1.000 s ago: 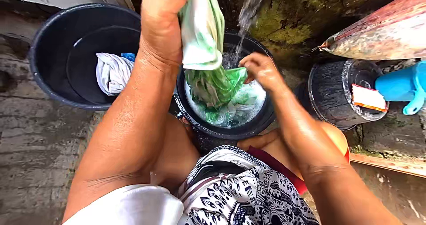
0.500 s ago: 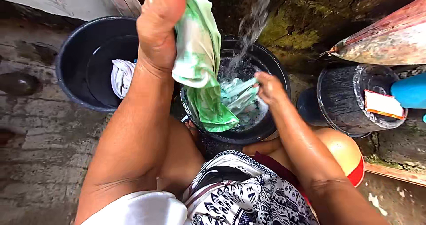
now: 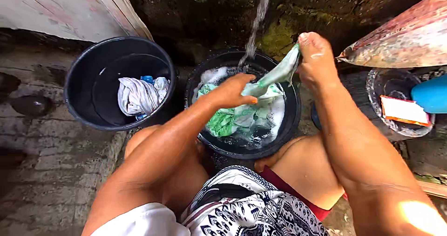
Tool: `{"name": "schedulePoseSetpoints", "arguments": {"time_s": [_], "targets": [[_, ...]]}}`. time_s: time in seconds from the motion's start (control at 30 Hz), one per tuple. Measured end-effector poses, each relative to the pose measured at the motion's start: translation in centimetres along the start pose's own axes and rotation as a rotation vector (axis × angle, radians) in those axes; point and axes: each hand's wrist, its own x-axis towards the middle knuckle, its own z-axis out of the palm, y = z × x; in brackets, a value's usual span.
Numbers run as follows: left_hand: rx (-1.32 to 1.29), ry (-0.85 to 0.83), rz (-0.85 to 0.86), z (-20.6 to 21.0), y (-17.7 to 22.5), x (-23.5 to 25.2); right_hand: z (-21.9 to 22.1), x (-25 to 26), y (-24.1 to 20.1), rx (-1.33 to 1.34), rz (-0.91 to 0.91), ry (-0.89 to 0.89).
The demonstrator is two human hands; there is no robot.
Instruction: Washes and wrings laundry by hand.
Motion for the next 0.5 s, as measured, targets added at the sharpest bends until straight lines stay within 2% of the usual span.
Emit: {"name": "schedulePoseSetpoints", "arguments": {"time_s": [0.13, 0.23, 0.37, 0.43, 0.5], "targets": [[-0.115, 0.087, -0.009, 4.2, 1.2, 2.1, 1.8, -0.1, -1.2, 0.011, -0.03, -0.097], [-0.099, 0.213, -0.089, 5.8, 2.0, 3.2, 2.5, -0.1, -1.3, 0.291, 0.017, -0.081], [-0.013, 0.22, -0.165, 2.5, 2.2, 3.4, -0.3, 0.5, -0.3, 0.796, 0.228, 0.119], [-0.041, 0.204, -0.16, -0.8, 1.9, 2.7, -1.6, 0.8, 0.3, 0.901, 0.283, 0.241], [-0.087, 0.231, -0.137, -3.9, 2.2, 1.8, -2.2, 0.8, 0.6, 0.889, 0.29, 0.304]]}}
